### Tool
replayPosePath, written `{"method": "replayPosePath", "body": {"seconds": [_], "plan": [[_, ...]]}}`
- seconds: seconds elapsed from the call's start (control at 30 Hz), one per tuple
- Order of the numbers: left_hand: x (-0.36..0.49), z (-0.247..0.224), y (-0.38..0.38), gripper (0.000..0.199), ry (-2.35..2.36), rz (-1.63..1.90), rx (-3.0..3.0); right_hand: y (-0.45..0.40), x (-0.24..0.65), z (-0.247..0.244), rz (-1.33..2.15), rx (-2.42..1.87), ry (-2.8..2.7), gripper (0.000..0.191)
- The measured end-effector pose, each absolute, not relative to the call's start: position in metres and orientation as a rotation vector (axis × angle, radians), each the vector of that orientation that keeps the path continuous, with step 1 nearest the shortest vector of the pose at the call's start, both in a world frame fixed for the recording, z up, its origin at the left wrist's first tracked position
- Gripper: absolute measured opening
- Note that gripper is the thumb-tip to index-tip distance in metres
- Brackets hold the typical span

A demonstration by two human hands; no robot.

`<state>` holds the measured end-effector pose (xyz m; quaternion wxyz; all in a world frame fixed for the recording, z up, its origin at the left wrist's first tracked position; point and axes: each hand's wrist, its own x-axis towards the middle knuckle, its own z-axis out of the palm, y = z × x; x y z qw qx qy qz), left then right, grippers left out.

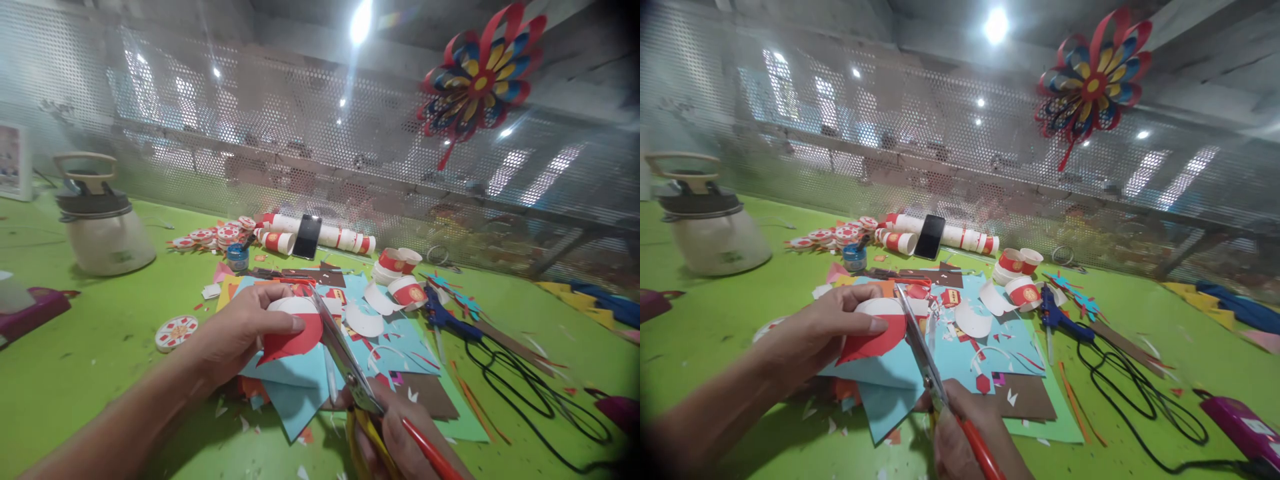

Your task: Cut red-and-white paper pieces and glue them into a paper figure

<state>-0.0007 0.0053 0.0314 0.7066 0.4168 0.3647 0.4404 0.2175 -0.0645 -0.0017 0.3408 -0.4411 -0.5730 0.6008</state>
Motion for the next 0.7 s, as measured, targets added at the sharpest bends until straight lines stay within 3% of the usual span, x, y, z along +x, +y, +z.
{"method": "replayPosePath", "body": {"seconds": [0.2,0.3,0.53,0.7], "plan": [[-0.0012,0.0321,0.0056,0.023,0.815,0.982,0.932,-0.0655,0.2203,-0.0018,1.572,-1.136,-1.543,0.028],[-0.0023,0.0330,0.0050,0.023,0.835,0.983,0.941,-0.0672,0.2212,-0.0021,1.568,-1.127,-1.555,0.023],[-0.0039,0.0352,0.0045,0.019,0.820,0.986,0.944,-0.0620,0.2188,-0.0054,1.550,-1.112,-1.551,0.052],[-0.0049,0.0338,0.0060,0.021,0.801,0.977,0.942,-0.0646,0.2183,-0.0050,1.533,-1.109,-1.543,0.057]]}}
